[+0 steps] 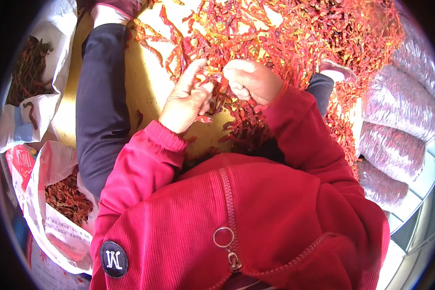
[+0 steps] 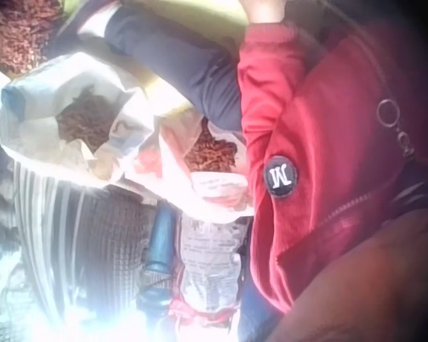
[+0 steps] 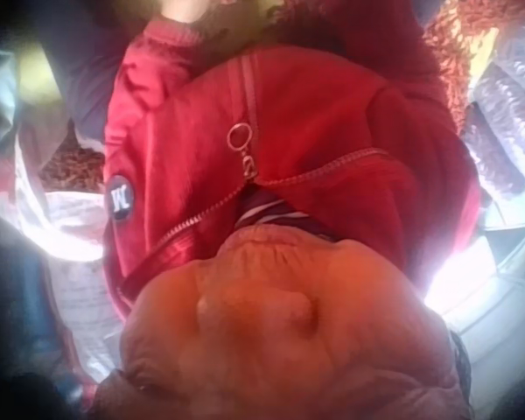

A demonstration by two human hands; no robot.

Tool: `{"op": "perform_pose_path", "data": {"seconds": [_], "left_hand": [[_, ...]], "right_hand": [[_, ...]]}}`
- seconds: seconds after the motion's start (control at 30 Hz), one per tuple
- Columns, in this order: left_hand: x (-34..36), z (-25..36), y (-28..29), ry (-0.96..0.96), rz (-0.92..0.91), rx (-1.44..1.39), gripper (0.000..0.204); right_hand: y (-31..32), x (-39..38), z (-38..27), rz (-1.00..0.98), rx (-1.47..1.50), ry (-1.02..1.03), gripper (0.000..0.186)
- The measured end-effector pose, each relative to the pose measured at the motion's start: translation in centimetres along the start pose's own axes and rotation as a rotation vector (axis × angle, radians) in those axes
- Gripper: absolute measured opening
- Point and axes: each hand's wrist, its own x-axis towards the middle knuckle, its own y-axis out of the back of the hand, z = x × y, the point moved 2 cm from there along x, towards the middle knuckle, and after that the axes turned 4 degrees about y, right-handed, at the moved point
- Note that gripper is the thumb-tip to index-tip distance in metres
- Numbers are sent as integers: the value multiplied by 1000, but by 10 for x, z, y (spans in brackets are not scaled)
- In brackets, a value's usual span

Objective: The person sits on the floor and removes stems from dried red chilies by hand, placing the de-stemmed chilies into a nearby sack. The task is performed continuously with both hands.

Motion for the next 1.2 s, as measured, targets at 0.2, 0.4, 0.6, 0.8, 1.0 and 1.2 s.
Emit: {"op": "perform_pose_path", "data": {"seconds": [0.2, 0.4, 0.6, 0.8, 1.0, 1.2], "left_hand": [[5, -4, 5, 126, -25, -118, 11], [5, -3, 7, 257, 40, -463, 7], [2, 2, 9, 264, -21, -525, 6], [-8, 12, 15, 197, -81, -537, 12], [-21, 9, 12, 166, -215, -615, 16], [-28, 8, 14, 239, -224, -721, 18]], "right_hand": [[-8, -2, 4, -13, 194, 22, 16], [2, -3, 7, 123, 110, -2, 19], [14, -6, 25, 70, 64, 33, 18], [-13, -2, 69, 15, -830, 166, 20], [-46, 13, 108, -267, -1402, -133, 30], [-43, 17, 102, -249, -1352, -121, 28]]}}
